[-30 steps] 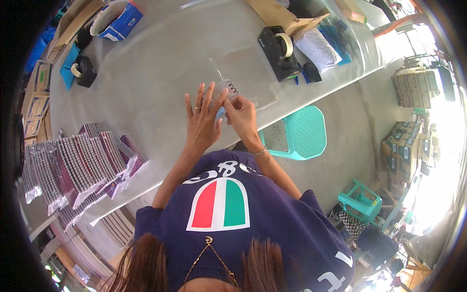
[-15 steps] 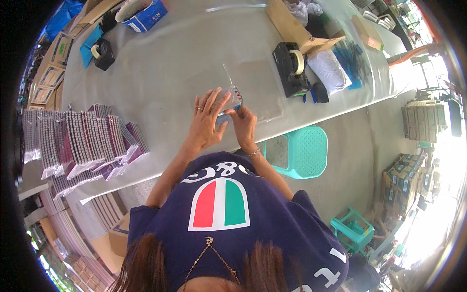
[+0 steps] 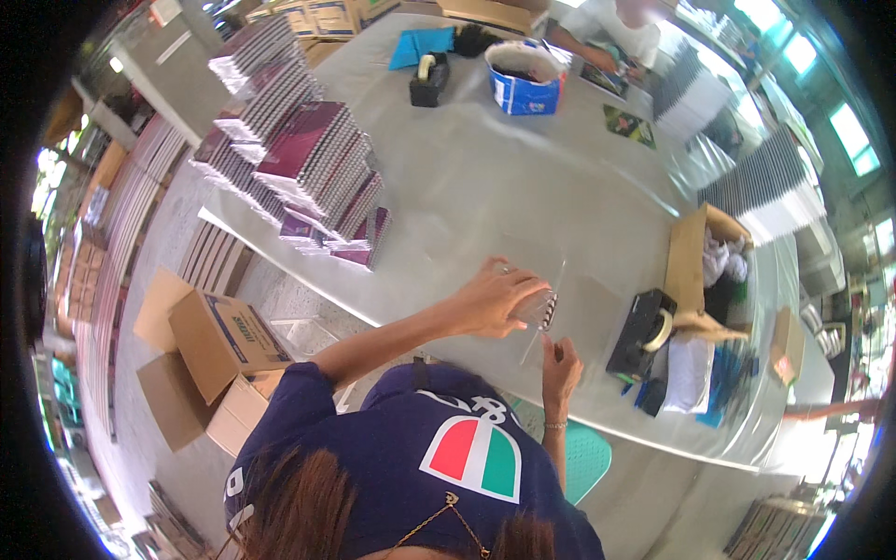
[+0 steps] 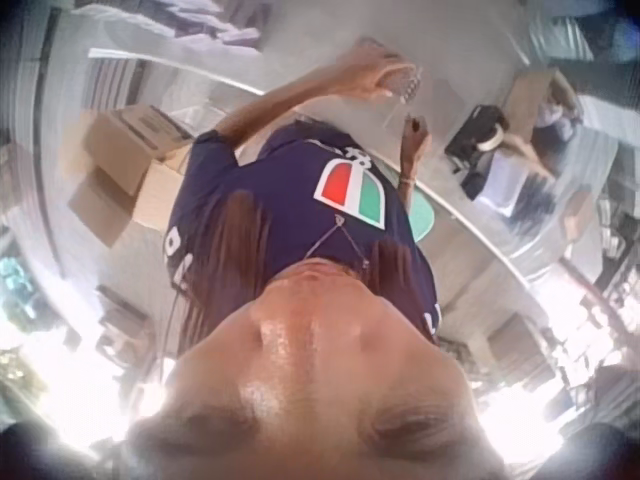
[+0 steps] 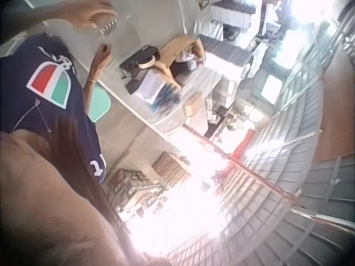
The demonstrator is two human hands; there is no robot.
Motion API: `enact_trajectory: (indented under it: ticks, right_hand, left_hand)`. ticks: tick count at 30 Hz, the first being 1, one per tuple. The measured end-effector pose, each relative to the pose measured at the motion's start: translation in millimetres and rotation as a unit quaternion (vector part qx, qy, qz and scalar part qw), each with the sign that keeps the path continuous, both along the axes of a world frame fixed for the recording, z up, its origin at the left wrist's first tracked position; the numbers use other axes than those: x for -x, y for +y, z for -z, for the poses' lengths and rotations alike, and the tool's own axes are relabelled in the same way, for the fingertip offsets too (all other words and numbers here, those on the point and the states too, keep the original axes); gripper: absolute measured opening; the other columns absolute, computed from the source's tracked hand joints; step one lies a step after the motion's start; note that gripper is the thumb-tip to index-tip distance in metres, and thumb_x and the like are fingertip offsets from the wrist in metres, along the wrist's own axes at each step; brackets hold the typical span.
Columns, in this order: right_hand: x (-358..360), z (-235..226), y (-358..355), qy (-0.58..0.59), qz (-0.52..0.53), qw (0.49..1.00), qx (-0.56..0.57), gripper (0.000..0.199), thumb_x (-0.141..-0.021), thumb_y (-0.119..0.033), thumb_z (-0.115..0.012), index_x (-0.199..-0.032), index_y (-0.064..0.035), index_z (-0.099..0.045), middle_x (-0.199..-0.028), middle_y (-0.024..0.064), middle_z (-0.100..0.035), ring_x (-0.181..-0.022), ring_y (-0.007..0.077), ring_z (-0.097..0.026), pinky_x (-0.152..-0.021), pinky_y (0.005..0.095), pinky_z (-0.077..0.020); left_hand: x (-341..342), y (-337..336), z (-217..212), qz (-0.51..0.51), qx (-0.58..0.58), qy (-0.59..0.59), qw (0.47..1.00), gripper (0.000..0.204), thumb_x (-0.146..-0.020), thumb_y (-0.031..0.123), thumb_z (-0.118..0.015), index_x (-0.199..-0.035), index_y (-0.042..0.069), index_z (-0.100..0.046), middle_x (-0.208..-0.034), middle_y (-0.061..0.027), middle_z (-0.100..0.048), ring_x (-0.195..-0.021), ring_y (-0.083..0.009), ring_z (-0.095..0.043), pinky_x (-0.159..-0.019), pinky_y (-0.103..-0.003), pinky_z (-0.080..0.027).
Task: The person gathers several spiral-bound notebooks of different colors, stacks them, and places them into a clear plastic sleeve. They then seal the sleeve using a tape dispenser and set the packaged bundle aside. The person repeats this process with another set of notebooks.
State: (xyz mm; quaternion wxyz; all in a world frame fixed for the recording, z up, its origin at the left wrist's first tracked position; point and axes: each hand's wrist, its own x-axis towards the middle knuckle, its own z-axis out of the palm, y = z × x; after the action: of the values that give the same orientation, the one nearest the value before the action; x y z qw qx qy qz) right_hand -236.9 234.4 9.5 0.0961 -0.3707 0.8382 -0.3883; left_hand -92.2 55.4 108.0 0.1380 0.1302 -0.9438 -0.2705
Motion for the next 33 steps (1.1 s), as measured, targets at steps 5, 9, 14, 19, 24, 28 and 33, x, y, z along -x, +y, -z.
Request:
enact_trajectory:
  ticks: [5, 9, 14, 19, 24, 28, 33]
  right_hand:
    - [31, -13, -20, 0.045, -0.042, 0.998, 0.017, 0.040, -0.086, -0.022, -0.071, -0.067, 0.0015, -0.045, -0.055, 0.0109, -0.037, -0.053, 0.0162, -0.031, -0.049, 0.0342, -0.0325]
    - [30, -29, -53, 0.012, -0.061, 0.996, 0.059, 0.042, -0.087, -0.026, -0.070, -0.068, 0.0016, -0.046, -0.056, 0.0105, -0.039, -0.053, 0.0157, -0.033, -0.050, 0.0334, -0.0337]
    - [14, -35, -90, 0.024, -0.125, 0.991, 0.046, 0.041, -0.088, -0.029, -0.068, -0.070, 0.0008, -0.048, -0.057, 0.0121, -0.044, -0.052, 0.0211, -0.036, -0.051, 0.0340, -0.0367]
    - [3, -36, -115, 0.045, -0.166, 0.985, 0.033, 0.041, -0.089, -0.030, -0.067, -0.071, 0.0009, -0.048, -0.059, 0.0141, -0.048, -0.052, 0.0270, -0.040, -0.052, 0.0358, -0.0383]
    - [0, -24, -128, 0.075, -0.182, 0.980, 0.021, 0.040, -0.090, -0.033, -0.066, -0.073, 0.0004, -0.051, -0.061, 0.0155, -0.052, -0.054, 0.0310, -0.048, -0.053, 0.0383, -0.0406]
    - [-7, 6, -120, 0.047, -0.198, 0.979, -0.030, 0.037, -0.090, -0.032, -0.066, -0.075, -0.0004, -0.053, -0.064, 0.0161, -0.055, -0.056, 0.0327, -0.051, -0.054, 0.0395, -0.0418]
    - [-30, 26, -101, 0.038, -0.194, 0.979, -0.049, 0.034, -0.089, -0.029, -0.066, -0.075, -0.0002, -0.054, -0.061, 0.0168, -0.053, -0.053, 0.0299, -0.048, -0.052, 0.0387, -0.0403]
  left_hand:
    - [-62, -21, -93, -0.114, 0.088, 0.131, 0.981, 0.064, -0.074, 0.021, -0.075, -0.133, 0.012, -0.050, -0.126, -0.0103, -0.058, -0.118, -0.0273, -0.054, -0.104, -0.050, -0.032]
    - [-114, -45, -158, -0.203, 0.227, 0.207, 0.930, 0.063, -0.075, 0.015, -0.072, -0.134, 0.013, -0.051, -0.131, -0.0093, -0.057, -0.124, -0.0286, -0.051, -0.105, -0.048, -0.034]
    - [-177, -90, -221, -0.309, 0.350, 0.285, 0.837, 0.058, -0.069, 0.001, -0.074, -0.124, 0.011, -0.058, -0.129, -0.0090, -0.059, -0.133, -0.0311, -0.044, -0.106, -0.042, -0.039]
    - [-235, -150, -238, -0.371, 0.427, 0.297, 0.769, 0.062, -0.068, -0.003, -0.072, -0.126, 0.010, -0.055, -0.129, -0.0066, -0.060, -0.138, -0.0266, -0.038, -0.111, -0.041, -0.034]
    - [-282, -196, -206, -0.356, 0.363, 0.179, 0.842, 0.064, -0.070, -0.005, -0.067, -0.130, 0.012, -0.053, -0.138, -0.0069, -0.052, -0.141, -0.0259, -0.032, -0.113, -0.042, -0.032]
    - [-288, -196, -184, -0.349, 0.307, 0.149, 0.873, 0.068, -0.073, -0.007, -0.063, -0.136, 0.013, -0.049, -0.146, -0.0084, -0.042, -0.144, -0.0286, -0.025, -0.115, -0.044, -0.025]
    - [-292, -182, -173, -0.387, 0.298, 0.244, 0.838, 0.064, -0.078, -0.002, -0.063, -0.138, 0.014, -0.048, -0.145, -0.0121, -0.041, -0.142, -0.0329, -0.026, -0.113, -0.044, -0.026]
